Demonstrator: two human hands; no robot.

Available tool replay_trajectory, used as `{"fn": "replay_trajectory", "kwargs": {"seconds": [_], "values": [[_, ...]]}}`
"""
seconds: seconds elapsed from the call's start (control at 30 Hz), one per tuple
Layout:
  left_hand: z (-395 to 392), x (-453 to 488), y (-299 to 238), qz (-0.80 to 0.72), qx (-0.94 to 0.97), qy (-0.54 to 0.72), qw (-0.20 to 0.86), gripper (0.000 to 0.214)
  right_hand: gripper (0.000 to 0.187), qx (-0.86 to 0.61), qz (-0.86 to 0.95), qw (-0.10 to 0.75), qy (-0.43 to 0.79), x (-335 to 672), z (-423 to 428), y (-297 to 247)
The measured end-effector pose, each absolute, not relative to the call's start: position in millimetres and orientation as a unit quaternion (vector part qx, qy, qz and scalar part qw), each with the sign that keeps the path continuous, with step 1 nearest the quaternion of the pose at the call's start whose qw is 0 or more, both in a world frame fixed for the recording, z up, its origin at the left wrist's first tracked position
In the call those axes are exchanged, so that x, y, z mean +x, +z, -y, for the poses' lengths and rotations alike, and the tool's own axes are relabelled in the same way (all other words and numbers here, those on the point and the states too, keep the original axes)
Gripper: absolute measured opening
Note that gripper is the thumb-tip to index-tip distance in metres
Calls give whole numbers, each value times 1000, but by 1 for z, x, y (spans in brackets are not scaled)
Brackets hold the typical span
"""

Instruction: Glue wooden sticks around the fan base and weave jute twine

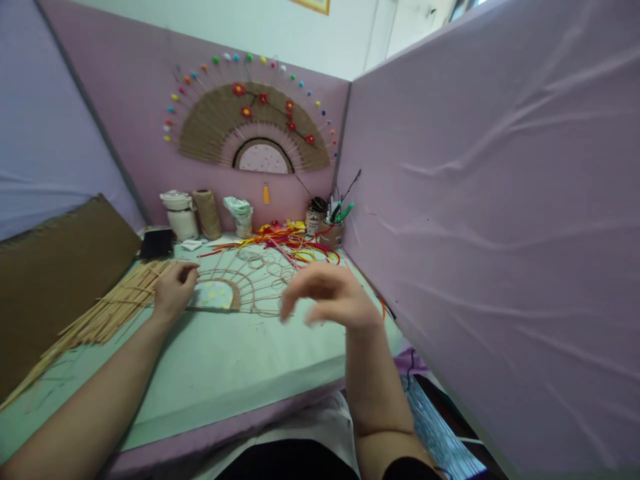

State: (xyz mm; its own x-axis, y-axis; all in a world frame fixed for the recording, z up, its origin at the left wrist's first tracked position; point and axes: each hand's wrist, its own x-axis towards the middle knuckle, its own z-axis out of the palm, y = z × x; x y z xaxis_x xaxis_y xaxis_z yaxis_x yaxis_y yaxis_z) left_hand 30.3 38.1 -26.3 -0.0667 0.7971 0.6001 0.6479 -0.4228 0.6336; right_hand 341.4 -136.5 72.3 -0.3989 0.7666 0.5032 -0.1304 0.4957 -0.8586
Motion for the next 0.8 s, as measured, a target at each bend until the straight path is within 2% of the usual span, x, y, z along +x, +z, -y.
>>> {"fn": "replay_trajectory", "kwargs": {"seconds": [0.07, 0.17, 0.2, 0.3, 0.37, 0.57, 0.67, 0.8], "values": [[-36, 29, -26, -536, 664, 516, 79, 20, 31, -313, 731, 446, 411, 310, 102, 57], [-35, 28, -26, -555, 625, 540, 94, 22, 22, -436, 786, 333, 284, 258, 52, 22], [-35, 28, -26, -559, 611, 551, 101, 23, 26, -451, 810, 289, 238, 243, 39, 9], [-41, 23, -30, -562, 577, 578, 128, 23, 66, -478, 838, 229, 132, 210, 17, -23], [-47, 20, -35, -562, 564, 588, 144, 24, 81, -503, 831, 213, 104, 197, 9, -35], [-54, 15, -38, -556, 548, 596, 189, 24, 90, -526, 823, 166, 134, 181, -9, -37], [-46, 18, -30, -531, 561, 610, 177, 22, 92, -529, 818, 187, 122, 183, -11, -33], [-27, 28, -18, -464, 598, 647, 91, 19, 86, -545, 795, 258, 71, 197, -9, -22]]}}
